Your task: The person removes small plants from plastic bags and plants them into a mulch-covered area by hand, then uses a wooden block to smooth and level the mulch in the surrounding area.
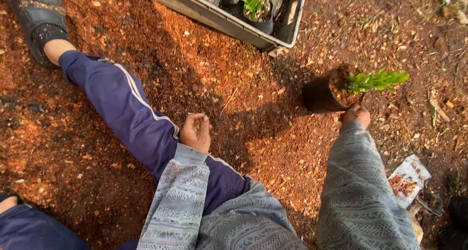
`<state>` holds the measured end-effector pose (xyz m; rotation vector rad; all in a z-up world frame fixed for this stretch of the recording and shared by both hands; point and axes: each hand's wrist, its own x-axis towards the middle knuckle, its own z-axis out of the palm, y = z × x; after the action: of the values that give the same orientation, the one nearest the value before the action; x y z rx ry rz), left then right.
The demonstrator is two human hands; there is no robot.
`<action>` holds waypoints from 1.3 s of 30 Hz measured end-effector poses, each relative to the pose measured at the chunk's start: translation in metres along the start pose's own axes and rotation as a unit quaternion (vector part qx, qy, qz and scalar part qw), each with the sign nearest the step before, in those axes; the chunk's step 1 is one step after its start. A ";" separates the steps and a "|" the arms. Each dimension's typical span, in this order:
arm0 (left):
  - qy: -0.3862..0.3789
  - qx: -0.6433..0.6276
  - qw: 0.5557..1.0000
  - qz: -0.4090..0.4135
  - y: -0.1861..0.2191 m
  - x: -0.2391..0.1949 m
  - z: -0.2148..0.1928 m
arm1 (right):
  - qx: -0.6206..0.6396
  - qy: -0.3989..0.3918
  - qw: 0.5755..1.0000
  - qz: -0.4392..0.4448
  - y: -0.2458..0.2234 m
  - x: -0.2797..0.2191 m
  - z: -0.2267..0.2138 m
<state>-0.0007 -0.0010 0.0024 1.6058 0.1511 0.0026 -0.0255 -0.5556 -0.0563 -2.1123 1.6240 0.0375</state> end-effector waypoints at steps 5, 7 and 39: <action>0.012 -0.081 0.997 0.006 0.047 -0.021 -0.016 | -0.022 0.080 0.996 -0.034 0.039 -0.085 0.046; 0.011 -0.123 0.992 0.026 0.068 -0.042 -0.035 | -0.076 0.083 0.991 -0.070 0.051 -0.137 0.075; 0.718 0.282 0.631 -0.081 -0.077 -0.498 -0.362 | -0.176 -0.125 0.591 -0.777 -0.333 -0.452 0.211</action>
<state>-0.5364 0.3123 -0.0133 1.8102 1.6843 1.2440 0.2006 -0.0038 0.0087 -2.8432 -0.8339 0.0766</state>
